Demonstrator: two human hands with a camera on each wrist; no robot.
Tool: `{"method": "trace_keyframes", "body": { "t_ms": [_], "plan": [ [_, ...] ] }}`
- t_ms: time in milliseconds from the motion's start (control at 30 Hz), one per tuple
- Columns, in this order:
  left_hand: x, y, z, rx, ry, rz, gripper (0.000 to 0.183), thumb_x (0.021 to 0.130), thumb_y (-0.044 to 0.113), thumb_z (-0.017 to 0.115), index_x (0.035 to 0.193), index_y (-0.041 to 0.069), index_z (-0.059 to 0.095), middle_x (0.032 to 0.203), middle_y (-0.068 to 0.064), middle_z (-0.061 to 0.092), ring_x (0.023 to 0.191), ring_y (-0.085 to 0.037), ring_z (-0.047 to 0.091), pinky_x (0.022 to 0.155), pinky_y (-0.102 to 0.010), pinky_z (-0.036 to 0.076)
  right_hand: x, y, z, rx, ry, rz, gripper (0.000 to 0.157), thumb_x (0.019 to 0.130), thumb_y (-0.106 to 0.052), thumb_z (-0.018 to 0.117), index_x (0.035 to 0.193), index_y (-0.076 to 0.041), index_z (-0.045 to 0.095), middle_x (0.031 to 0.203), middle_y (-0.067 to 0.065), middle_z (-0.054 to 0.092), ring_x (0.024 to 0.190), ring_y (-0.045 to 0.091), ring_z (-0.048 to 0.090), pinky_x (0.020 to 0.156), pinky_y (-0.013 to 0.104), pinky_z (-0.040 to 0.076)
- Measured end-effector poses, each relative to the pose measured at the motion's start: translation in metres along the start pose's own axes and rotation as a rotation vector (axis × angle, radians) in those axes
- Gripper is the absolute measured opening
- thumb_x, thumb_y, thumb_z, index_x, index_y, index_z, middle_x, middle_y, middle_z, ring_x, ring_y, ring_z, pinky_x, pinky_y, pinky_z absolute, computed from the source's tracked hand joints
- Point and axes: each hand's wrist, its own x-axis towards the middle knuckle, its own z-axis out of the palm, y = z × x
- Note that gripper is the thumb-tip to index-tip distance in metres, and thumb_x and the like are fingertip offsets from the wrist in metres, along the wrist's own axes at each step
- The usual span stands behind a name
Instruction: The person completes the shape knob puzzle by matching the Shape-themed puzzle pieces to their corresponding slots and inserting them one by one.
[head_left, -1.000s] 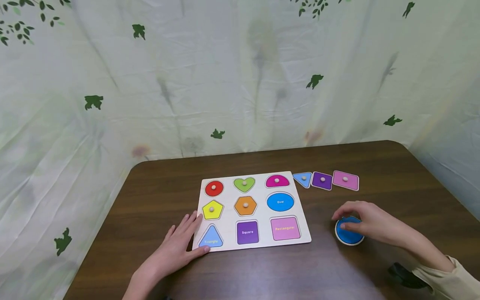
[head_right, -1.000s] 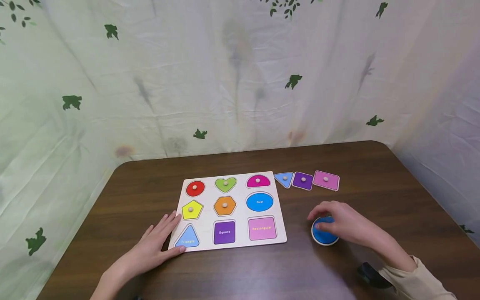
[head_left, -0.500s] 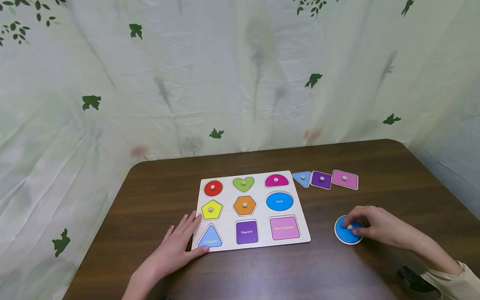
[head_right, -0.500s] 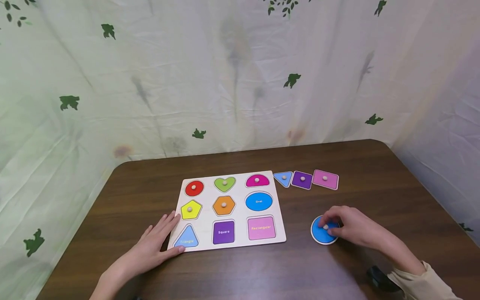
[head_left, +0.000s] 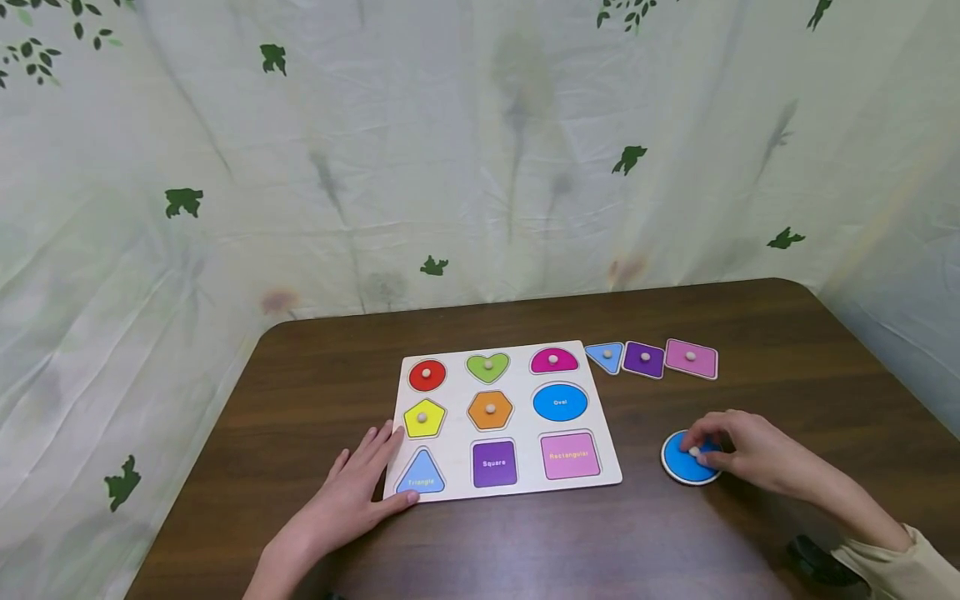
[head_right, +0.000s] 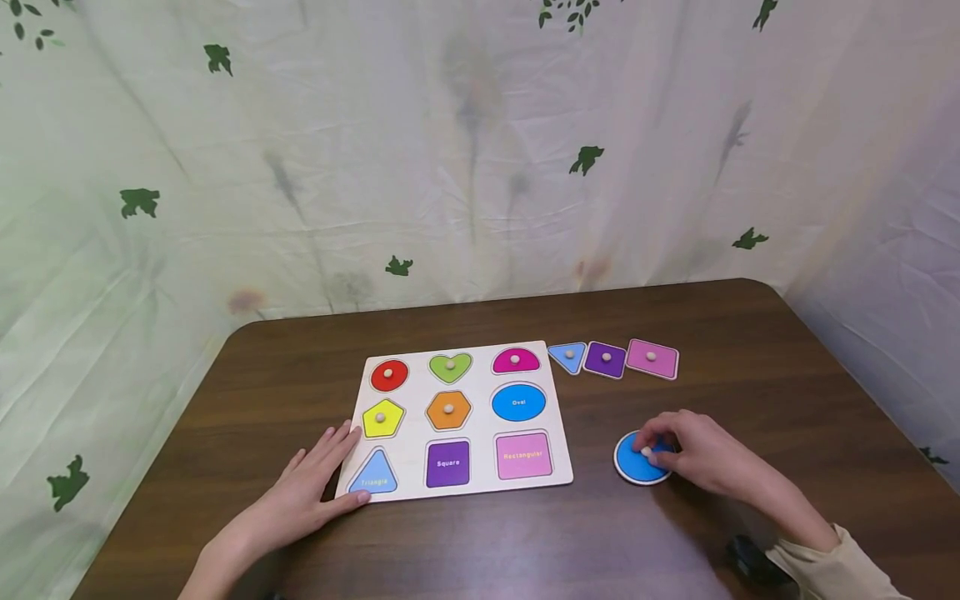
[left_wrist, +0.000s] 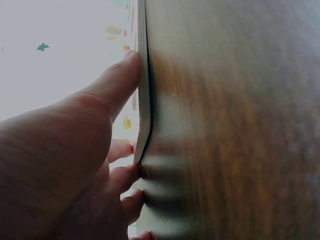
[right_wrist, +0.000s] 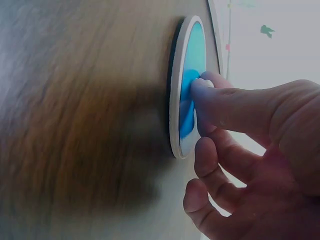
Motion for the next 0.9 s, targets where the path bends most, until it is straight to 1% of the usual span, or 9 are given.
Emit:
{"method": "trace_keyframes", "body": {
  "t_ms": [200,367,600,900],
  "plan": [
    [-0.001,-0.001,0.001,0.0,0.017,0.03,0.097,0.083,0.065,0.065,0.156,0.012,0.029,0.162,-0.011,0.02,0.148,-0.037,0.014,0.11,-0.068,0.011,0.004,-0.004,0.001,0.04,0.015,0.029,0.016,0.085,-0.015,0.077,0.097,-0.022,0.071,0.095,-0.013,0.064,0.084,0.007,0.055,0.073,0.028,0.052],
    [-0.001,-0.003,0.002,0.0,0.017,0.024,0.098,0.082,0.067,0.064,0.156,0.012,0.03,0.162,-0.011,0.02,0.148,-0.037,0.014,0.11,-0.068,0.01,0.008,-0.008,0.002,0.073,0.048,0.054,0.017,0.086,-0.012,0.076,0.099,-0.022,0.072,0.095,-0.012,0.064,0.083,0.008,0.054,0.072,0.026,0.051],
    [-0.001,-0.003,0.002,-0.007,0.011,0.02,0.098,0.082,0.066,0.065,0.156,0.013,0.029,0.162,-0.01,0.019,0.148,-0.037,0.013,0.111,-0.068,0.009,0.018,-0.014,0.008,0.104,0.106,0.037,0.021,0.084,-0.004,0.076,0.098,-0.02,0.071,0.096,-0.009,0.065,0.083,0.01,0.054,0.07,0.025,0.051],
    [0.0,-0.001,0.001,0.005,0.007,0.006,0.098,0.082,0.067,0.064,0.157,0.016,0.027,0.162,-0.009,0.019,0.148,-0.036,0.012,0.111,-0.068,0.009,0.036,-0.024,0.015,0.123,0.151,0.098,0.02,0.085,-0.002,0.075,0.1,-0.015,0.071,0.088,-0.007,0.062,0.082,0.017,0.053,0.067,0.026,0.05]
  ]
}}
